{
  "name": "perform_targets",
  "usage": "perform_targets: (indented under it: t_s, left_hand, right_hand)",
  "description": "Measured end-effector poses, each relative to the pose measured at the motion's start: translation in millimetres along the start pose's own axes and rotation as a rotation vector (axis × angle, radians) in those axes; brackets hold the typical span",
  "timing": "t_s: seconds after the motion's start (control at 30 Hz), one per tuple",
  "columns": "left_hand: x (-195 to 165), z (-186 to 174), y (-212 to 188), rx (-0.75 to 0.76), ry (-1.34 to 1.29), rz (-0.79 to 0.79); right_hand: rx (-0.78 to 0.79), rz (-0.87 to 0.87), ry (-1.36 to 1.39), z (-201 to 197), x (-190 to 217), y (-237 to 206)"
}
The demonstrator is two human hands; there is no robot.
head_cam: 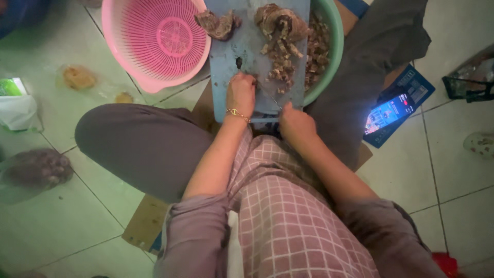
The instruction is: The person sits on the floor with a cutting board across their legs and uses a knife to cut cooked meat and bones into smaller pieces, moving cut pieces into a green basin beside them and taking new bone-in meat portions from a pink colander to continue cutting.
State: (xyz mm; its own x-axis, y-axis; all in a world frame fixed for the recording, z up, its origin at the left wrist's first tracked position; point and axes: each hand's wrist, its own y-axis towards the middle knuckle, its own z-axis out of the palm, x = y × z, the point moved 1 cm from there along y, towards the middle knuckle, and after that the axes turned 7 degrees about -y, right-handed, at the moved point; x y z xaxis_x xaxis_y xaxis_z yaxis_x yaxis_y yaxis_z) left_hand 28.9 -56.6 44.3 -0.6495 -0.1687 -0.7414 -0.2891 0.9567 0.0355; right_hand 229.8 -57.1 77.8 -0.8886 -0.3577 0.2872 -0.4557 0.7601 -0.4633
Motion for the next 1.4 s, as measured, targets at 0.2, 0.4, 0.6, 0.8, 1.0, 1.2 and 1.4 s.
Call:
perform_targets:
  t_s: [0.2, 0.4, 0.6, 0.8, 1.0, 1.2, 1.4]
  left_hand:
    - [-4.9, -8.0, -0.5, -0.027, 0.064, -0.083]
    - [7.4, -6.3, -3.3, -0.038, -0.12, -0.021]
    - [16.2, 0.5, -5.0, -0.033, -0.137, -0.05]
    - [19.8, 4.4, -6.6, 0.005, -0.072, -0.009]
    - [23.7, 5.1, -3.1, 0.035, 0.011, 0.041]
    - [23.3, 1.1, -1.6, -0.01, -0.063, -0.022]
    - [31.5, -9.9, 11.1, -0.123, -0.046, -0.07]
  right_hand:
    - [0.006, 0.043, 0.005, 3.9, 10.0, 17.0]
    - [0.108, 0.094, -0.033, -25.4, 1.3, -21.9]
    - [0.088, 0.065, -0.049, -48.9, 9.4, -26.7]
    - [0.062, 0.021, -0.038, -27.4, 5.1, -30.5]
    - [0.06, 0.015, 0.025, 4.5, 12.3, 13.7]
    - [0.072, 0.014, -0.043, 14.6, -1.3, 3.6]
    - [0.085, 0.072, -0.035, -13.8, -1.3, -14.2]
